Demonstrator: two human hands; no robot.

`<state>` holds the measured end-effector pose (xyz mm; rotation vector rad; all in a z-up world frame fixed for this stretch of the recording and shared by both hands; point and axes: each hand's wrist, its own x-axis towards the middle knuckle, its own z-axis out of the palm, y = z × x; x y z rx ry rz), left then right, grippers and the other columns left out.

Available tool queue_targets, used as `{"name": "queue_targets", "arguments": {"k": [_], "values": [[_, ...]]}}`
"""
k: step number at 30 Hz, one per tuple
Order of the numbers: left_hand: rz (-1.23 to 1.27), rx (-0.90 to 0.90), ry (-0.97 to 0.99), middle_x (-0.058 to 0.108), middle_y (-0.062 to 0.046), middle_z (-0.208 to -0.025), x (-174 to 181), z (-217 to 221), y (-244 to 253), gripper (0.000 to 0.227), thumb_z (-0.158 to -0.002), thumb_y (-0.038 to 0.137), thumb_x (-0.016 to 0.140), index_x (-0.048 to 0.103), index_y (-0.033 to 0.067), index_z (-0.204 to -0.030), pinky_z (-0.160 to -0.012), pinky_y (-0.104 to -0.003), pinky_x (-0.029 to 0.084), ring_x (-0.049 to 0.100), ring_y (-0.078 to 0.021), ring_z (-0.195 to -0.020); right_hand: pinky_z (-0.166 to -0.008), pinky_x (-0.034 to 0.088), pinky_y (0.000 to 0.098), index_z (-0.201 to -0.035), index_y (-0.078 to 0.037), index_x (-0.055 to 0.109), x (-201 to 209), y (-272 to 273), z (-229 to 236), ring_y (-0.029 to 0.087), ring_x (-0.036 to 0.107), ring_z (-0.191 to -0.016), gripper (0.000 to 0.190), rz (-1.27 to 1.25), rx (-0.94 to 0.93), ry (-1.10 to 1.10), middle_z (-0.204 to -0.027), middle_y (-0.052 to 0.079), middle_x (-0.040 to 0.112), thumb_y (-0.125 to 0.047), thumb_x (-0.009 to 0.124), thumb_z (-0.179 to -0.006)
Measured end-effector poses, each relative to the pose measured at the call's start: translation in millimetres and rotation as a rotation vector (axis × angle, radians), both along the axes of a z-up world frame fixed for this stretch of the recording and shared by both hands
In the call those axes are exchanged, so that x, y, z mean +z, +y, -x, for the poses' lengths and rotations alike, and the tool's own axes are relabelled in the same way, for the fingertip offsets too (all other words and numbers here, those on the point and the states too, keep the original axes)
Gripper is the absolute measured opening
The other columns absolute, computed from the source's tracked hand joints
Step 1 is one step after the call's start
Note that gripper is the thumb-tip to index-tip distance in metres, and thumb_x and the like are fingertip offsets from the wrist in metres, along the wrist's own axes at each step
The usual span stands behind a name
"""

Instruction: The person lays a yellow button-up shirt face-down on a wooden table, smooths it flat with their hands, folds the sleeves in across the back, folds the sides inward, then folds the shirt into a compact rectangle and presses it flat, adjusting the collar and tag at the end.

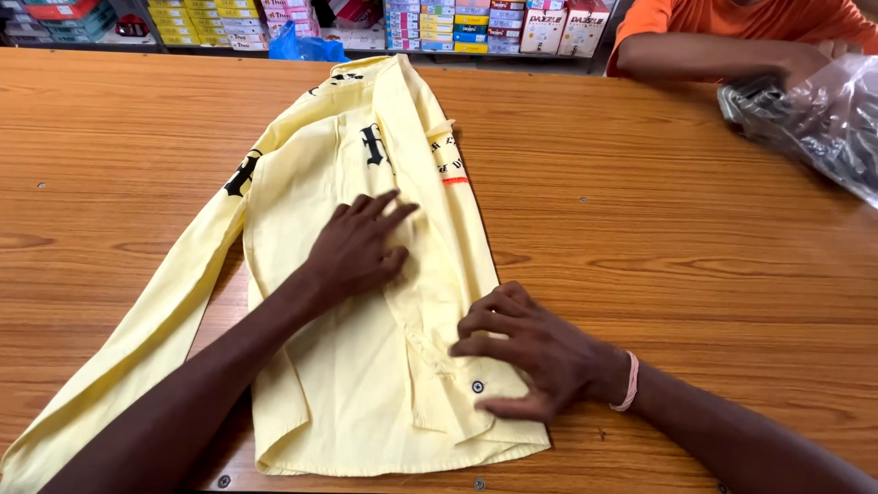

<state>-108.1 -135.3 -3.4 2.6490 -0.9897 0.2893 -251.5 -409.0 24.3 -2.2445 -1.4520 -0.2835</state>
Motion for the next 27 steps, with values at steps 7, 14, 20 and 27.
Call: {"name": "queue_targets", "arguments": {"k": [7, 14, 20, 27], "values": [[0.005, 0.058, -0.109, 0.062, -0.014, -0.126, -3.9, -14.1, 11.0, 0.048, -0.094, 0.037, 0.056, 0.061, 0.0075, -0.131, -0.097, -0.049, 0.044, 0.054, -0.0347, -0.114, -0.105, 0.033, 0.0493, -0.116, -0.008, 0.067, 3.4, 9.6, 11.1, 0.035, 0.049, -0.126, 0.067, -0.018, 0.093, -0.245, -0.139, 0.015, 0.055, -0.063, 0.075, -0.078], [-0.070, 0.138, -0.059, 0.060, -0.011, -0.115, 4.6, -4.4, -3.7, 0.052, -0.103, 0.057, 0.042, 0.064, 0.0194, -0.130, -0.100, -0.046, 0.042, 0.055, -0.0293, -0.115, -0.104, 0.036, 0.0448, -0.100, -0.010, 0.066, -7.9, 6.2, 17.8, 0.026, 0.058, -0.124, 0.042, 0.005, 0.001, -0.450, -0.126, 0.006, 0.066, -0.050, 0.078, -0.097], [-0.090, -0.001, -0.187, 0.054, -0.012, -0.143, -16.2, -72.3, -10.9, 0.052, -0.107, 0.053, 0.037, 0.057, 0.0197, -0.141, -0.108, -0.055, 0.037, 0.041, -0.0375, -0.144, -0.103, 0.044, 0.0421, -0.112, -0.009, 0.071, -1.3, 10.9, 30.5, 0.019, 0.068, -0.109, 0.026, -0.063, 0.042, -0.458, -0.112, 0.003, 0.067, -0.032, 0.078, -0.102], [-0.206, 0.116, 0.041, 0.035, -0.010, -0.164, -18.1, -181.1, -55.6, 0.058, -0.100, 0.062, 0.036, 0.040, 0.0421, -0.155, -0.117, -0.059, 0.034, 0.032, -0.0399, -0.150, -0.082, 0.054, 0.0361, -0.117, -0.004, 0.071, -29.0, 4.7, 25.3, 0.021, 0.070, -0.095, 0.028, -0.034, 0.140, -0.197, -0.117, 0.009, 0.073, -0.030, 0.077, -0.109]]}}
